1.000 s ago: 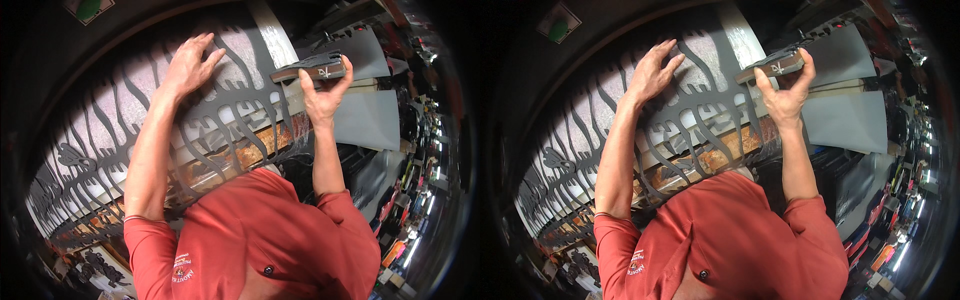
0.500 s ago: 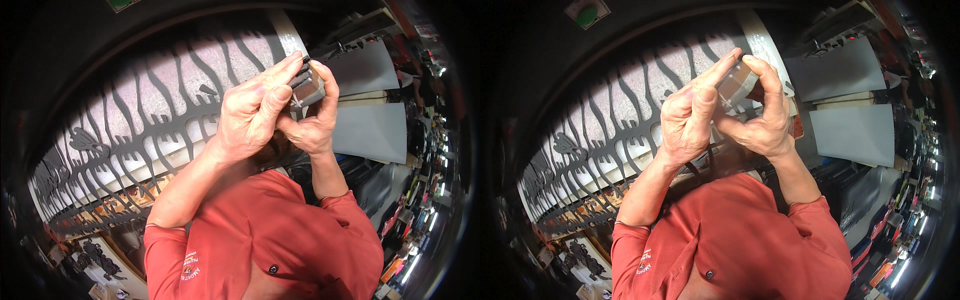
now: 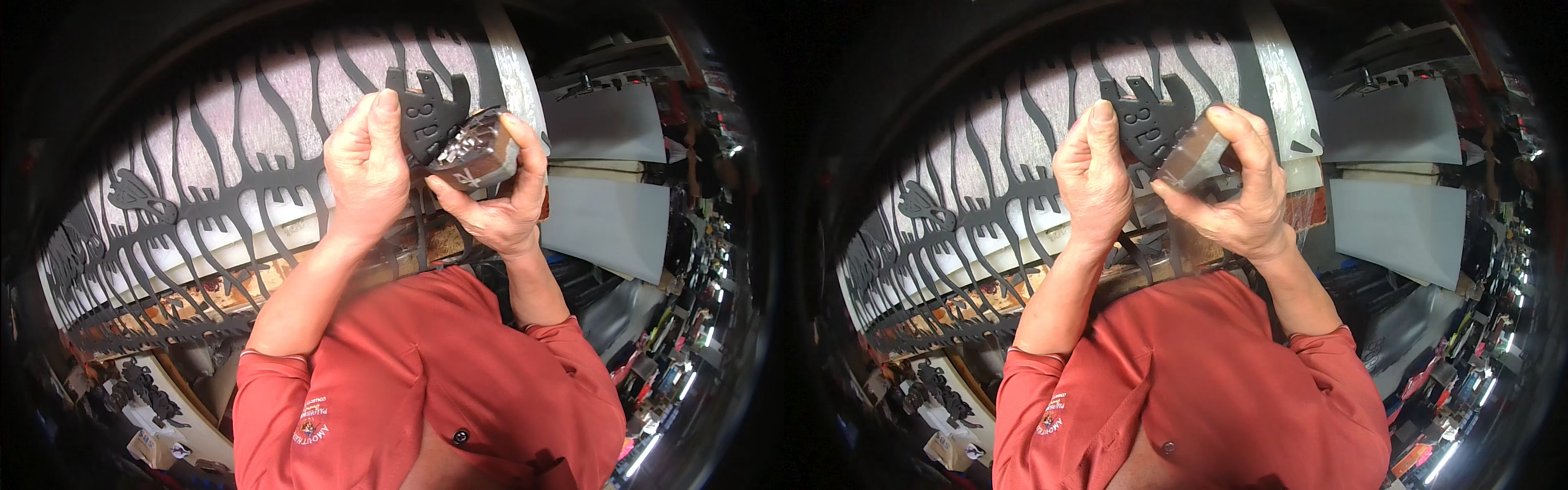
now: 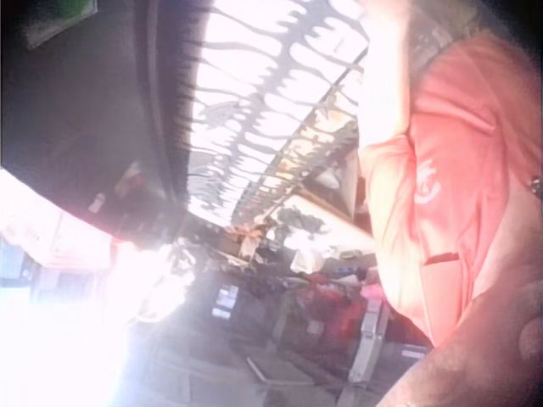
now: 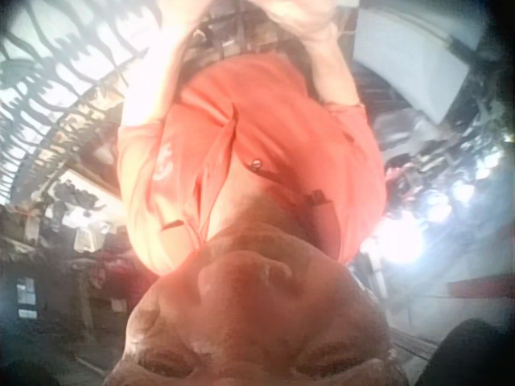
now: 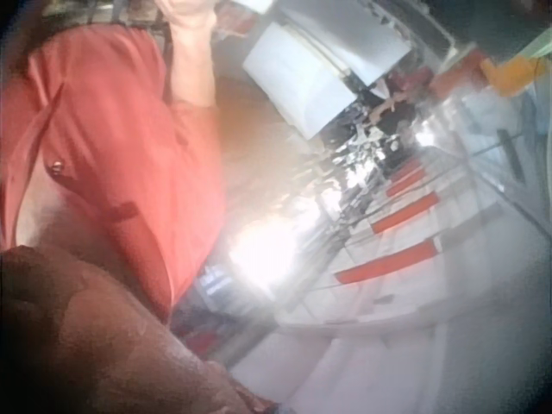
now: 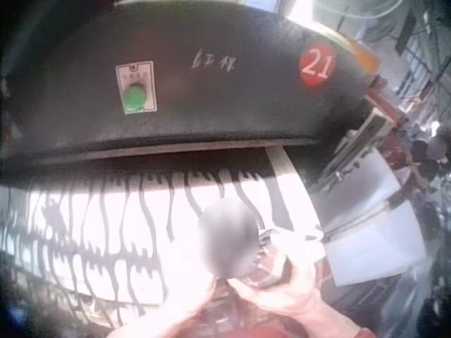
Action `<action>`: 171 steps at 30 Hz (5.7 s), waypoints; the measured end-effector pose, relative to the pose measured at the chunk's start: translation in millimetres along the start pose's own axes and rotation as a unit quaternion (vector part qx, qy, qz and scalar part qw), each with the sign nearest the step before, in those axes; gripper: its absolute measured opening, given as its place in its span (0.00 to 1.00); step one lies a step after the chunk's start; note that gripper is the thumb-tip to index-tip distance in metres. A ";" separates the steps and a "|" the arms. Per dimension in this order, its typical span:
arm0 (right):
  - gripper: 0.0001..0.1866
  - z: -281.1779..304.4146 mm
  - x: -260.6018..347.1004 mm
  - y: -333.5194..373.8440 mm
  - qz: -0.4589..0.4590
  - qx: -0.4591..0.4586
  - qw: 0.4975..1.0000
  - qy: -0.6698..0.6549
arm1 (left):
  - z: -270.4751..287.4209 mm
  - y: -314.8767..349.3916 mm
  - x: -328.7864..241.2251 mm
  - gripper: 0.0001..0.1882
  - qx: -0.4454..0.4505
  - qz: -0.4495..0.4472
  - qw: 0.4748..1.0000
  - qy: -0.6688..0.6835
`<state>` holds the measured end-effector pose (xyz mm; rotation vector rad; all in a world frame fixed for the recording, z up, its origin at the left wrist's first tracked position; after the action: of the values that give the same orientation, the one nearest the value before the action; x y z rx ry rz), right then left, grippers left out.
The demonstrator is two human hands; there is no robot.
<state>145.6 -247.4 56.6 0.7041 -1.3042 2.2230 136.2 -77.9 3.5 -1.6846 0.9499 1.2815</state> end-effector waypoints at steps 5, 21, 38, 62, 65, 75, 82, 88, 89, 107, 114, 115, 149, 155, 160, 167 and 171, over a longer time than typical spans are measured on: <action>0.55 3.3 -12.7 11.2 -0.067 0.015 0.996 -0.064 | -15.1 11.0 -21.8 0.11 0.120 -0.047 0.984 -0.122; 0.55 11.7 -15.9 26.7 -0.041 -0.023 0.995 -0.084 | 72.4 -16.8 57.3 0.14 -0.099 0.177 0.967 0.155; 0.41 -131.5 -53.9 -39.1 -0.141 0.268 0.938 0.169 | 282.0 25.6 -9.7 0.14 -0.247 0.074 0.965 -0.054; 0.25 -404.7 56.0 -56.1 0.040 0.271 0.949 -0.155 | 386.0 30.2 0.0 0.28 -0.329 0.021 0.938 -0.110; 0.25 -400.3 55.7 -60.1 0.015 0.257 0.945 -0.203 | 386.6 29.2 -6.2 0.22 -0.317 -0.003 0.939 -0.135; 0.16 -397.1 43.3 -62.7 -0.070 0.225 0.936 -0.261 | 565.6 13.6 -88.8 0.18 -0.437 0.044 0.758 -0.482; 0.16 -400.7 27.5 -51.0 -0.108 0.255 0.936 -0.218 | 595.6 -10.9 -55.6 0.25 -0.405 0.036 0.704 -0.582; 0.13 -404.9 60.6 -65.3 -0.152 0.192 0.966 -0.077 | 621.1 -2.5 -55.7 0.28 -0.347 0.068 0.868 -0.350; 0.12 -412.1 88.0 -75.9 -0.091 0.184 0.976 -0.072 | 625.0 -1.6 -62.5 0.32 -0.319 0.059 0.888 -0.326; 0.31 -745.3 228.5 -126.8 -0.033 0.157 0.985 -0.071 | 831.6 40.4 -105.4 0.28 -0.330 0.108 0.850 -0.397; 0.29 -748.5 250.5 -121.1 -0.015 0.084 0.990 -0.111 | 802.9 47.6 -111.7 0.28 -0.337 0.095 0.866 -0.357; 0.31 -759.2 237.7 -118.3 -0.089 0.116 0.985 -0.090 | 799.0 48.8 -115.3 0.32 -0.343 0.085 0.848 -0.395; 0.36 -710.1 411.7 9.3 0.149 0.392 0.847 -0.328 | 725.1 302.2 -85.1 0.24 -0.493 -0.032 0.831 0.256; 0.33 -735.2 420.6 15.4 0.135 0.415 0.829 -0.350 | 783.2 397.2 -102.2 0.28 -0.508 -0.047 0.824 0.246; 0.26 -766.1 384.9 7.8 0.155 0.364 0.898 -0.192 | 884.6 615.0 -141.7 0.37 -0.767 -0.045 0.640 -0.030; 0.20 -781.1 366.3 40.2 0.243 0.390 0.885 -0.070 | 969.4 845.7 -118.0 0.50 -0.839 0.254 0.398 -0.273; 0.15 -785.2 371.9 40.5 0.258 0.400 0.878 -0.049 | 1007.4 861.7 -45.1 0.68 -0.694 0.550 0.360 -0.294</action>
<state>-314.5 481.3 -61.4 0.8077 -0.5860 3.2529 -1029.5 501.0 -252.5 -0.7688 0.1568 4.0833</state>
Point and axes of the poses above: each hand's wrist, its own y-axis away from the middle knuckle, its own z-axis out of the back of the hand, x = y × z, the point moved 10 cm from there along -y, towards the middle knuckle, and after that the axes turned 8 degrees about -y, right-handed, at the moved point
